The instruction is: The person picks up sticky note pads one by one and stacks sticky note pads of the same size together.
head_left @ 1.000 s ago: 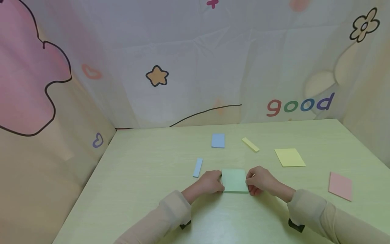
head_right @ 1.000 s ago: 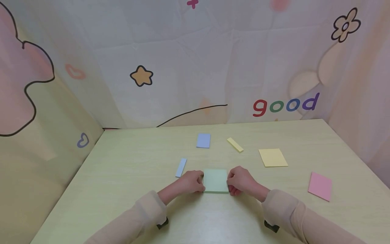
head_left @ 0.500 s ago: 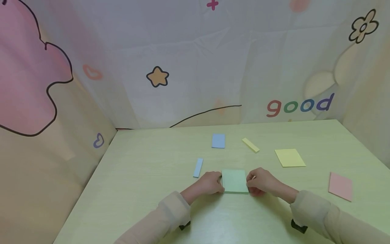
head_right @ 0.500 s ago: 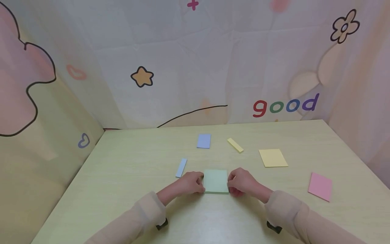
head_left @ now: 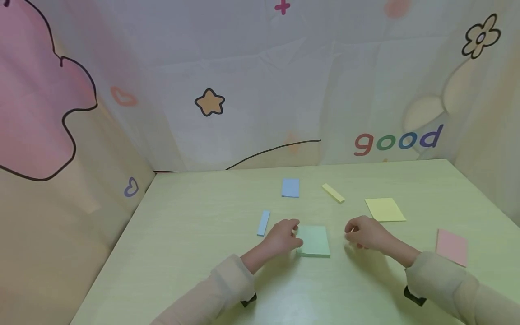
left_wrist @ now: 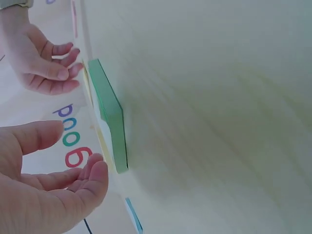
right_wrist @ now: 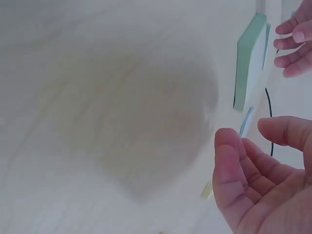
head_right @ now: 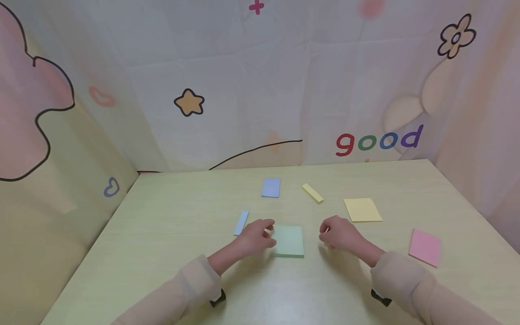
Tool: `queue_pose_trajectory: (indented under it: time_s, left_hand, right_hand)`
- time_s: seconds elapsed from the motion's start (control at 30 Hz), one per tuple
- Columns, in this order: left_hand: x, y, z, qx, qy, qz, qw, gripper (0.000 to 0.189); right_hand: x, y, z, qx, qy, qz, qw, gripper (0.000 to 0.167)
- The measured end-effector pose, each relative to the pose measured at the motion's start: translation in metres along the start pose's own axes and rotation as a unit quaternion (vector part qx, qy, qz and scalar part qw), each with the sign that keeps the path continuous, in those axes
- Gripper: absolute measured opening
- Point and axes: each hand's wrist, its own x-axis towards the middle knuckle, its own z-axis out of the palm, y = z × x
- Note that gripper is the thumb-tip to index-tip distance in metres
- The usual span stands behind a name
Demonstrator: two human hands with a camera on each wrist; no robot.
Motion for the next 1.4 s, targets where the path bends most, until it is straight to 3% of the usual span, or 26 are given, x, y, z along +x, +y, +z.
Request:
queue_pose_trajectory:
  time_s: [0.13,0.33,0.6,0.73,1.4]
  left_hand:
    - [0.001,0.004,0.005,-0.057,-0.001,0.002,0.9983,0.053]
    - [0.001,0.016,0.011,-0.144,-0.001,-0.005,0.9896,0.050]
    - [0.005,0.030,0.020,-0.214,-0.009,-0.013,0.9768,0.045]
    - [0.005,0.032,0.022,-0.227,-0.011,-0.022,0.9737,0.044]
    - [0.001,0.027,0.021,-0.228,0.001,-0.034,0.9730,0.043]
  right_hand:
    - [0.001,0.006,-0.012,-0.010,0.023,-0.007,0.9997,0.017]
    - [0.005,0.020,-0.032,-0.017,0.045,-0.002,0.9988,0.022]
    - [0.009,0.036,-0.051,-0.057,0.074,0.007,0.9956,0.028]
    - [0.012,0.046,-0.058,-0.085,0.086,0.007,0.9927,0.031]
    - [0.018,0.075,-0.072,-0.092,0.104,0.039,0.9896,0.040]
